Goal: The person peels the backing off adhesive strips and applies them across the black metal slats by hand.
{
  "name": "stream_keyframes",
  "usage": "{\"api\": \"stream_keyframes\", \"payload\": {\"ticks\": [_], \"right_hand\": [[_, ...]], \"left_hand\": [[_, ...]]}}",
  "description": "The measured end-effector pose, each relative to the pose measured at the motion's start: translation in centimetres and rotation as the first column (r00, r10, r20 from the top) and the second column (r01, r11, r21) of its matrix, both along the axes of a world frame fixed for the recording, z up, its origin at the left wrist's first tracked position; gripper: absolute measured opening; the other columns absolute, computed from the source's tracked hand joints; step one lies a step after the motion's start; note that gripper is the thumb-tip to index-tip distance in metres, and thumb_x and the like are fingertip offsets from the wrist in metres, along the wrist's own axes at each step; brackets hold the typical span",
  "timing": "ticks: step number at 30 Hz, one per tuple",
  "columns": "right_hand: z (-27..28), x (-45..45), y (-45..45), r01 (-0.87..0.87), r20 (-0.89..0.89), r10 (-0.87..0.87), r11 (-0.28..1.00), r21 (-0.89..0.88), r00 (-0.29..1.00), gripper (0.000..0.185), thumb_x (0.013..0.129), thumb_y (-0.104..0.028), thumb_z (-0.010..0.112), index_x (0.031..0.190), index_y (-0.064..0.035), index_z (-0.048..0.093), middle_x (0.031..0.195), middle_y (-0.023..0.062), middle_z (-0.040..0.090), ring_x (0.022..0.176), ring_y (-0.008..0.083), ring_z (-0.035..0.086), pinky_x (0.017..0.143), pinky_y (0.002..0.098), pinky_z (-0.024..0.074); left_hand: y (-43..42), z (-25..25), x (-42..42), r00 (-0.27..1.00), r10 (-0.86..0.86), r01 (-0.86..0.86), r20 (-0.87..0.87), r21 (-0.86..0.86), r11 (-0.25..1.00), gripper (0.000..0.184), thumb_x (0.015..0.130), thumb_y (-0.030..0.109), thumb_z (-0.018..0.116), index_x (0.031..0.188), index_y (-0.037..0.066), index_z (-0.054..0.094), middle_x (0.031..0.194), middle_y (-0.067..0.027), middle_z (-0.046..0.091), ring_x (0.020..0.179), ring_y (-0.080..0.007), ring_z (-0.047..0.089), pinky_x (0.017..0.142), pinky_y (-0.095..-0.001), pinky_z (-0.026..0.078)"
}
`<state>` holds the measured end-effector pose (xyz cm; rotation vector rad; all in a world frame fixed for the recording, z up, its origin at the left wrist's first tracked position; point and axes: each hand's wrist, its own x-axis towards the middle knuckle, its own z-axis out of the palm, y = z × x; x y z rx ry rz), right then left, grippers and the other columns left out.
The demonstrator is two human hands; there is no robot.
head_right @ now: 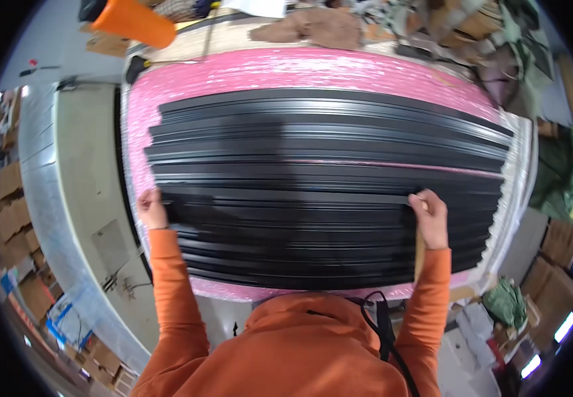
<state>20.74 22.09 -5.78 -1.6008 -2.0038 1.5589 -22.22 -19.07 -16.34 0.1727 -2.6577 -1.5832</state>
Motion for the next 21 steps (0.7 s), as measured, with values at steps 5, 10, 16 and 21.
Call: {"api": "stream_keyframes", "payload": {"ticks": [5,10,16,21], "right_hand": [[-0.2,-0.6,-0.3,-0.007,0.107,-0.014,0.982,0.187,0.994,0.019,0.079,-0.013,0.067,0.069,-0.0004,0.055,0.056,0.0013,0.045,0.056,0.0081,0.04,0.051,0.0265,0.0356],[-0.4,-0.8,-0.3,0.004,0.155,-0.036,0.979,0.206,0.987,0.02,0.078,-0.013,0.068,0.071,0.0011,0.056,0.055,0.0038,0.047,0.054,0.0085,0.041,0.051,0.0258,0.0375],[0.3,-1.4,0.1,-0.018,0.223,-0.036,0.972,0.234,0.974,0.022,0.077,-0.016,0.069,0.071,0.0025,0.058,0.056,0.0102,0.053,0.051,0.0161,0.047,0.053,0.0299,0.0417],[0.4,-1.5,0.3,-0.057,0.279,-0.003,0.977,0.207,0.96,0.023,0.077,-0.019,0.069,0.073,0.0021,0.06,0.06,0.0128,0.058,0.055,0.0211,0.056,0.056,0.032,0.0448]], "left_hand": [[-1.0,-0.3,-0.7,0.989,-0.1,0.108,0.109,-0.068,0.992,0.016,0.082,0.01,0.067,0.094,0.0,0.063,0.085,-0.0048,0.063,0.078,-0.0122,0.056,0.074,-0.0242,0.045],[-1.9,-0.9,-1.4,0.984,-0.104,0.114,0.147,-0.059,0.992,0.016,0.083,0.012,0.067,0.094,0.001,0.063,0.086,-0.0044,0.063,0.08,-0.0114,0.056,0.076,-0.0241,0.044],[-1.9,-0.8,-1.5,0.983,-0.108,0.116,0.148,-0.044,0.992,0.017,0.085,0.012,0.066,0.096,0.0,0.063,0.088,-0.0045,0.063,0.08,-0.0108,0.056,0.077,-0.0234,0.044],[-1.9,-0.8,-1.5,0.983,-0.105,0.11,0.149,-0.028,0.994,0.017,0.085,0.012,0.065,0.097,0.0,0.063,0.089,-0.0049,0.063,0.081,-0.0111,0.056,0.077,-0.0235,0.044]]}}
